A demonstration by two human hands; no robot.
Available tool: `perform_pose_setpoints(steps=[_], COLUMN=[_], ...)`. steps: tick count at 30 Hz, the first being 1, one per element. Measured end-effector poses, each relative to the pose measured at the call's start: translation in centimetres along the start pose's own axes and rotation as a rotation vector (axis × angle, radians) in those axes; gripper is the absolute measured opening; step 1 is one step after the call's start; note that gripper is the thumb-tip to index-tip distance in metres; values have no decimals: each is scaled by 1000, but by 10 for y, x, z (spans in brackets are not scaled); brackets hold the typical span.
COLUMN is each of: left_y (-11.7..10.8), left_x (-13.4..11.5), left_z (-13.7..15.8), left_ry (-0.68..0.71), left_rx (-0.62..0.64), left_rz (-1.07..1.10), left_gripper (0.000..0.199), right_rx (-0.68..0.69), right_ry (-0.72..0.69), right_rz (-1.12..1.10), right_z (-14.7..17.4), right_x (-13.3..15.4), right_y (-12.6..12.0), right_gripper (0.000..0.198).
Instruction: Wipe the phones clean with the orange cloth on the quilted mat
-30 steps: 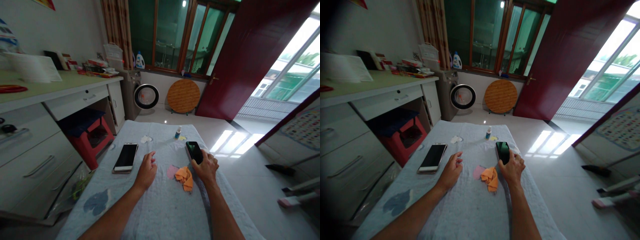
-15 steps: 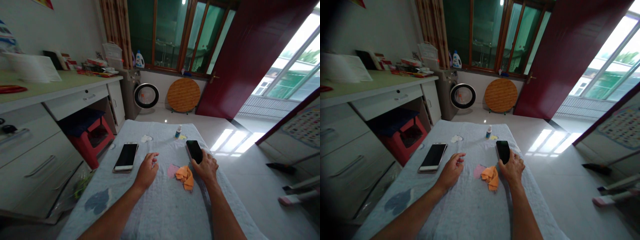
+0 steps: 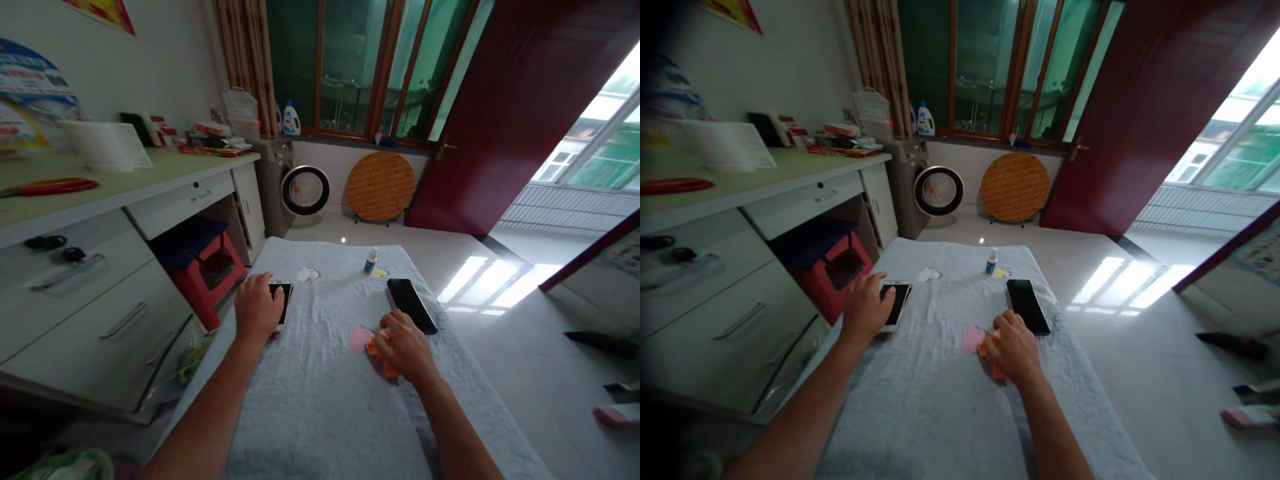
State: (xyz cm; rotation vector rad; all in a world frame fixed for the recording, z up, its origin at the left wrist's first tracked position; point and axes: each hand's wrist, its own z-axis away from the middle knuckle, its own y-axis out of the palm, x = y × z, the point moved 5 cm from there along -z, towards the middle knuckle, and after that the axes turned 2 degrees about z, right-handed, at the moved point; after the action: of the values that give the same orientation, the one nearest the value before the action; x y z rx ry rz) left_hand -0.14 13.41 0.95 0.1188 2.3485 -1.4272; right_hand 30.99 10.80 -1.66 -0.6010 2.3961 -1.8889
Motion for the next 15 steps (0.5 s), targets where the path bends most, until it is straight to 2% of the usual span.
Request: perform_pose_setpoints(steps=[3,7,12,15], left_y=[6,17,23,25], left_x=[13,8,6,9], left_z=[0,9,13,13], left_ry=[-116,-120,-142,-154], left_rx=[129,256,325,319], left_rz=[-169,-209,-236,-257], left_gripper=[59,77,78,71], right_rx=[78,108,119,21], right_ry=[41,56,57,64], right_rz=[100,145,144,89], right_z=[3,6,6,3], right_x=[11,18,22,18], right_y=[5,7,11,9], right_gripper=[17,16,15,16])
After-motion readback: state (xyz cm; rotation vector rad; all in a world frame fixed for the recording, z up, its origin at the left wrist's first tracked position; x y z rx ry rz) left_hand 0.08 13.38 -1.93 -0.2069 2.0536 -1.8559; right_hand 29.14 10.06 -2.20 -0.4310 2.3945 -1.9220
